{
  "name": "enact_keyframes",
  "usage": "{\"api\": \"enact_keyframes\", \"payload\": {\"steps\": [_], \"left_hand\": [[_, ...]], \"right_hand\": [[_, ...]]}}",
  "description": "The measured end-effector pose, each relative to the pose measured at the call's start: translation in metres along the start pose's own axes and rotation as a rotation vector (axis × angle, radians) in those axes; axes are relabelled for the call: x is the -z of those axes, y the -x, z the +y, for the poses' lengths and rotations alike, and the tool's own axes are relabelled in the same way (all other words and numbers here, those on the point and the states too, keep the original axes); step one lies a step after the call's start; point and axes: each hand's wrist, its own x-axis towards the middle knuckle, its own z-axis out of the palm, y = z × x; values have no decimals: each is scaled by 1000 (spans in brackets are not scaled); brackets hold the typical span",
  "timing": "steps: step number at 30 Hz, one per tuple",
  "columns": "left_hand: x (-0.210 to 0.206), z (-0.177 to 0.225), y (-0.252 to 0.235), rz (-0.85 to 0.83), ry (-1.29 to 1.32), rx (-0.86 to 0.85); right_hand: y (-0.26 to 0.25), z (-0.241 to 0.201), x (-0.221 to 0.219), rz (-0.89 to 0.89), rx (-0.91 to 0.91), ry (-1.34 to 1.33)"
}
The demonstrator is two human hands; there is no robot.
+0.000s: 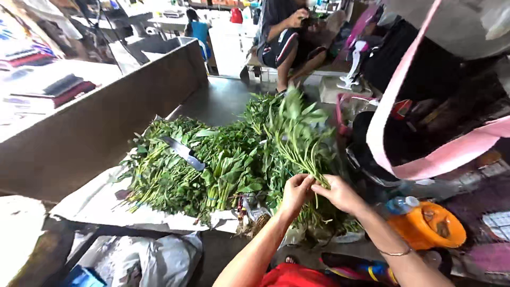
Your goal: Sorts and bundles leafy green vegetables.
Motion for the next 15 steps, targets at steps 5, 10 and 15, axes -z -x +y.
{"api": "enact_keyframes", "payload": {"steps": [5,10,15], "left_hand": [[17,-26,8,64,97,176],[16,-23,13,25,121,265],[13,-16,13,-49,183,288]], "right_hand": [[-4,15,-18,-38,-102,-181],[-26,-6,48,244,44,-375],[-42,-42,106,418,233,-276]]}}
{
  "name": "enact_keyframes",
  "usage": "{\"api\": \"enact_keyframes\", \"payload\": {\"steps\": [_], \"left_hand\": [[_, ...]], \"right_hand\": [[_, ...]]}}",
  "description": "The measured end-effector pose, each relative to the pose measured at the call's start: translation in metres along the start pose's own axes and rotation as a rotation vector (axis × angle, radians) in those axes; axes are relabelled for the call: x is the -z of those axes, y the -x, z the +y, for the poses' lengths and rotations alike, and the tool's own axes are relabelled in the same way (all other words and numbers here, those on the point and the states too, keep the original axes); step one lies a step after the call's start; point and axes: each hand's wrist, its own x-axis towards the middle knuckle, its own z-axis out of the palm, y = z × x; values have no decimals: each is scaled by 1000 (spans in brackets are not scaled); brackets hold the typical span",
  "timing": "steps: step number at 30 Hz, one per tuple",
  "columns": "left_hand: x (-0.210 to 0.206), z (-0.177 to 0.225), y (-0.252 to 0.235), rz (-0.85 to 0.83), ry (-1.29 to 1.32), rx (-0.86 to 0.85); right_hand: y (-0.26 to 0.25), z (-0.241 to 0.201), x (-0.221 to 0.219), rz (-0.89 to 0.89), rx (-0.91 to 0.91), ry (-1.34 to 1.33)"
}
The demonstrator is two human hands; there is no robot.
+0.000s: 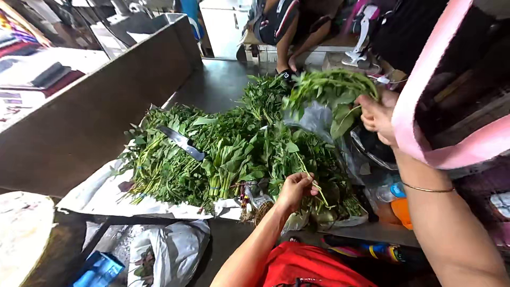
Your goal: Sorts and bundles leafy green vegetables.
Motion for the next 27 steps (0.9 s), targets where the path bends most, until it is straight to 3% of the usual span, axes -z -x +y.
{"api": "enact_keyframes", "payload": {"steps": [4,6,10,14,17,23,27], "left_hand": [[-5,8,2,-36,78,-22],[-5,8,1,-29,110,-2],[-2,0,-11,22,109,22],[-6,-5,-16,48,80,48],[-11,-4,-19,58,54,71],[-15,-8,-27,35,-82,39],[-24,-8,-30,-28,-265,-21]], "right_hand": [[7,15,-11,46,134,371],[35,18,-28,-58,-2,456],[90,77,-62,-377,-338,381],[121,107,-72,-362,-513,71],[126,110,-69,-344,-493,36],[132,95,-66,-391,-323,401],[130,103,-54,-396,-407,414]]}}
